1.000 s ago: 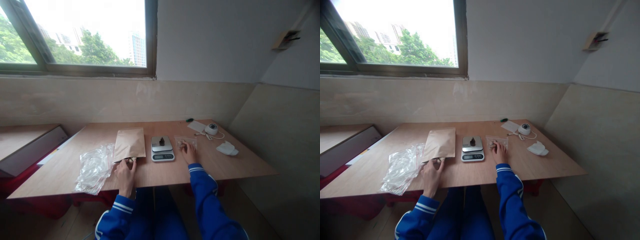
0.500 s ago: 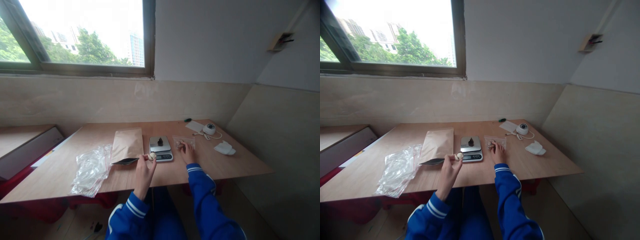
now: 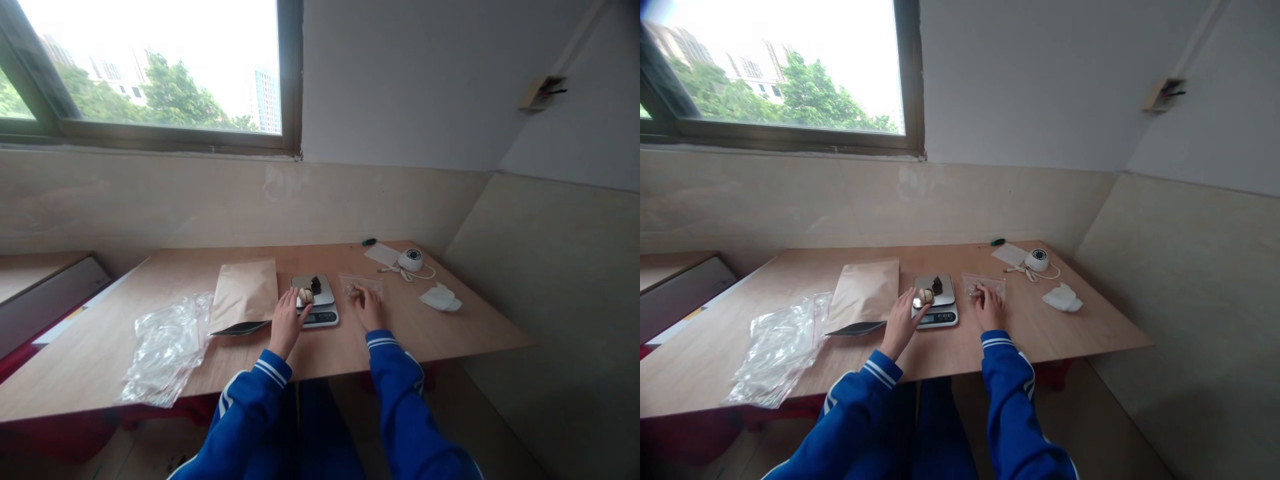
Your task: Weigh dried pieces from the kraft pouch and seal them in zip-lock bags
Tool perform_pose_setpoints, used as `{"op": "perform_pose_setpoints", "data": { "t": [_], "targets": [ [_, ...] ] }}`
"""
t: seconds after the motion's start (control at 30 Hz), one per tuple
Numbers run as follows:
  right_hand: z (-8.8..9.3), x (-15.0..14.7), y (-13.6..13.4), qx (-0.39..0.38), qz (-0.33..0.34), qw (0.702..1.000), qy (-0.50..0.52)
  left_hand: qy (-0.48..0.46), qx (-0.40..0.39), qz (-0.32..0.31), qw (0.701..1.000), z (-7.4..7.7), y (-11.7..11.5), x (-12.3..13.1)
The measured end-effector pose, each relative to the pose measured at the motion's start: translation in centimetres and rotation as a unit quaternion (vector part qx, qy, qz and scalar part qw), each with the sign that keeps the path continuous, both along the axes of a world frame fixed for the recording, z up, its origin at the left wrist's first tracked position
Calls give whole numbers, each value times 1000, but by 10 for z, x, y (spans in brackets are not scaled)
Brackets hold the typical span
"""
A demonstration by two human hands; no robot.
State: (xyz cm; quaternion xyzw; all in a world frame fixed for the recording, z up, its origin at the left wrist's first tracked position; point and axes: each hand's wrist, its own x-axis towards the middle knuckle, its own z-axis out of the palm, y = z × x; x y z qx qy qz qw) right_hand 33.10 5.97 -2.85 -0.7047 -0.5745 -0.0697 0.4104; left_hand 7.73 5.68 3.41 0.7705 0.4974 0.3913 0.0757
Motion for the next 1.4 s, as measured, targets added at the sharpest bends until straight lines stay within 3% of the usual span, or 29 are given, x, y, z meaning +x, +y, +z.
{"op": "perform_pose_setpoints", "data": {
  "t": [0.2, 0.33, 0.43, 0.6, 0.73, 0.87, 1.13, 1.4],
  "targets": [
    [-4, 2, 1, 11, 12, 1000, -5, -86, -33, 95, 991, -4, -52, -42],
    [-5, 3, 1, 6, 12, 1000, -4, -37, -36, 168, 984, -22, -65, -75],
    [-4, 3, 1, 2, 14, 1000, -1, 36, -26, 200, 979, -35, -57, -88],
    [-4, 3, 0, 4, 15, 1000, -8, 142, -46, 155, 977, -45, -37, -95],
    [-5, 4, 1, 8, 15, 1000, -9, 168, -82, 163, 969, -47, -29, -98],
    [-5, 4, 1, 4, 14, 1000, -4, 201, -86, 155, 963, -42, -23, -97],
    [-4, 3, 0, -2, 6, 1000, -2, 272, -91, 144, 947, -12, -15, -91],
    [-3, 3, 0, 3, 9, 1000, -2, 303, -93, 130, 939, -17, -10, -90]
  ]
}}
